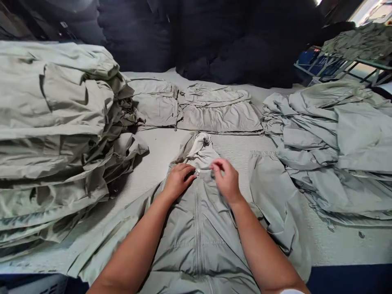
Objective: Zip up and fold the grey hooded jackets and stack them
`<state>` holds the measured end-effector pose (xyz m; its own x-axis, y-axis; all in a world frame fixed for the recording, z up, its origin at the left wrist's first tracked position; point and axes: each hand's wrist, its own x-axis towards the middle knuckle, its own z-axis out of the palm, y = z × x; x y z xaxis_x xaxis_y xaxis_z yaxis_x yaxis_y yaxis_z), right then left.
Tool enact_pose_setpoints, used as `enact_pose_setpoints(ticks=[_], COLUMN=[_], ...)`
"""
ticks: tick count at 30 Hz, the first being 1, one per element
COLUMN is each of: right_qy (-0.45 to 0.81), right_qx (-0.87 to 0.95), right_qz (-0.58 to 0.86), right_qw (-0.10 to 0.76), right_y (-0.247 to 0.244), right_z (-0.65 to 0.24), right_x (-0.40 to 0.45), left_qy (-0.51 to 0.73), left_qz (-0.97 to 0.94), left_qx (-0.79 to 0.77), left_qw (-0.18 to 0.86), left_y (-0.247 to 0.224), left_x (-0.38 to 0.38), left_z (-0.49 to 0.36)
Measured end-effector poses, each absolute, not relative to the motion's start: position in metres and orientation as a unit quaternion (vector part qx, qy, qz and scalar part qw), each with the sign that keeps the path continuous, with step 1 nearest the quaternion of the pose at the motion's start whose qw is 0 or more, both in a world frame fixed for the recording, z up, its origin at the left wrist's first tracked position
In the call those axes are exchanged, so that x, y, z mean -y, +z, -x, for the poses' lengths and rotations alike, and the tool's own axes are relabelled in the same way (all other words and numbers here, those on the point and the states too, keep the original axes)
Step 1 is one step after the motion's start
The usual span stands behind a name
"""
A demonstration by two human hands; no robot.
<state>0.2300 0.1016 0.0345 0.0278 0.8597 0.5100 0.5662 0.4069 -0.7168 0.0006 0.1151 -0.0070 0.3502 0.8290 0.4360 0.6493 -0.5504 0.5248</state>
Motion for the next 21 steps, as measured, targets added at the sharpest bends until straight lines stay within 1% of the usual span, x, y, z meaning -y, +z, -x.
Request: enact_pose_setpoints(ticks=[3, 5, 10, 15, 18, 21], right_qy=[0.204, 0.210, 0.221, 0.201, 0.196, 0.196], right_qx=[0.746, 0.749, 0.752, 0.753, 0.749, 0.747], right_qz=[0.506, 0.525, 0.523, 0.556, 0.573, 0.577], right_qw=[0.381, 0.345, 0.334, 0.291, 0.269, 0.266], right_y=[0.025, 0.016, 0.008, 0.009, 0.010, 0.011], right_z=[-0.216, -0.214, -0.211, -0.200, -0.195, -0.193], right_x=[-0.097, -0.099, -0.103, -0.104, -0.106, -0.107], left_qy=[0.337, 0.340, 0.340, 0.356, 0.346, 0.350], left_qz=[-0.804, -0.796, -0.774, -0.743, -0.744, -0.746], left_qx=[-0.468, -0.477, -0.508, -0.540, -0.542, -0.536], left_qw=[0.144, 0.152, 0.163, 0.174, 0.181, 0.184], left_y=[-0.004, -0.002, 0.004, 0.010, 0.011, 0.011], left_x=[-0.116, -0.116, -0.112, -0.106, -0.102, -0.100], left_z=[-0.003, -0.003, -0.005, -0.013, -0.017, -0.017])
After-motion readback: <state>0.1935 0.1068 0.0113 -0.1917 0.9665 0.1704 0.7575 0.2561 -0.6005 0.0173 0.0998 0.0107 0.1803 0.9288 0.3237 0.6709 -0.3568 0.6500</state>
